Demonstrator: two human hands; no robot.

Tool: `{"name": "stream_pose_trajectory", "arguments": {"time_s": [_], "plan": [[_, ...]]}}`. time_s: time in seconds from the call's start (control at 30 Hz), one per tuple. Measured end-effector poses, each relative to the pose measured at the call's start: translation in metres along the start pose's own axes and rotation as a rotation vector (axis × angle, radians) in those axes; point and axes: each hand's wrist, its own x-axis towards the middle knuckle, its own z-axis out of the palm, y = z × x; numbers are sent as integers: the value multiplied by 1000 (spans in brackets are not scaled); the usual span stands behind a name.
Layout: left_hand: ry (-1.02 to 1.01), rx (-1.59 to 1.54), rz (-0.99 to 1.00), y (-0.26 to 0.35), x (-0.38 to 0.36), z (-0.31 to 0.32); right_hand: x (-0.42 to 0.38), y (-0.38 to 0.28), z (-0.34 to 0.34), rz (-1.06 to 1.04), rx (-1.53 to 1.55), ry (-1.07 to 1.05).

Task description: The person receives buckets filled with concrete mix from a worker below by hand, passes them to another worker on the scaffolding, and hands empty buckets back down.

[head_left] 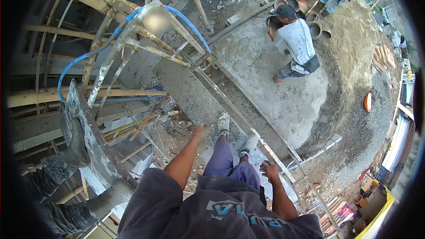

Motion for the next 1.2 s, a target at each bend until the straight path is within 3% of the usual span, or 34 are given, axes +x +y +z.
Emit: {"name": "stream_pose_trajectory", "arguments": {"time_s": [0.17, 0.27, 0.37, 0.67, 0.97, 1.2], "plan": [[-34, 59, 46, 15, 41, 20, 14, 39, -2, 114, -2, 8], [-51, 145, 35, 47, 53, 18, 13, 33, 11, 138, -40, -8], [13, 137, 30, 33, 92, 33, 18, 28, 31, 97, 14, -48], [-20, -139, 130, 46, 144, 50, 39, 18, 78, 99, 98, -132], [-3, 37, 239, 85, 191, 73, 43, 39, 91, 200, 79, -108], [-44, 250, 388, 101, 245, 114, 49, 101, 115, 177, 79, -30]]}}
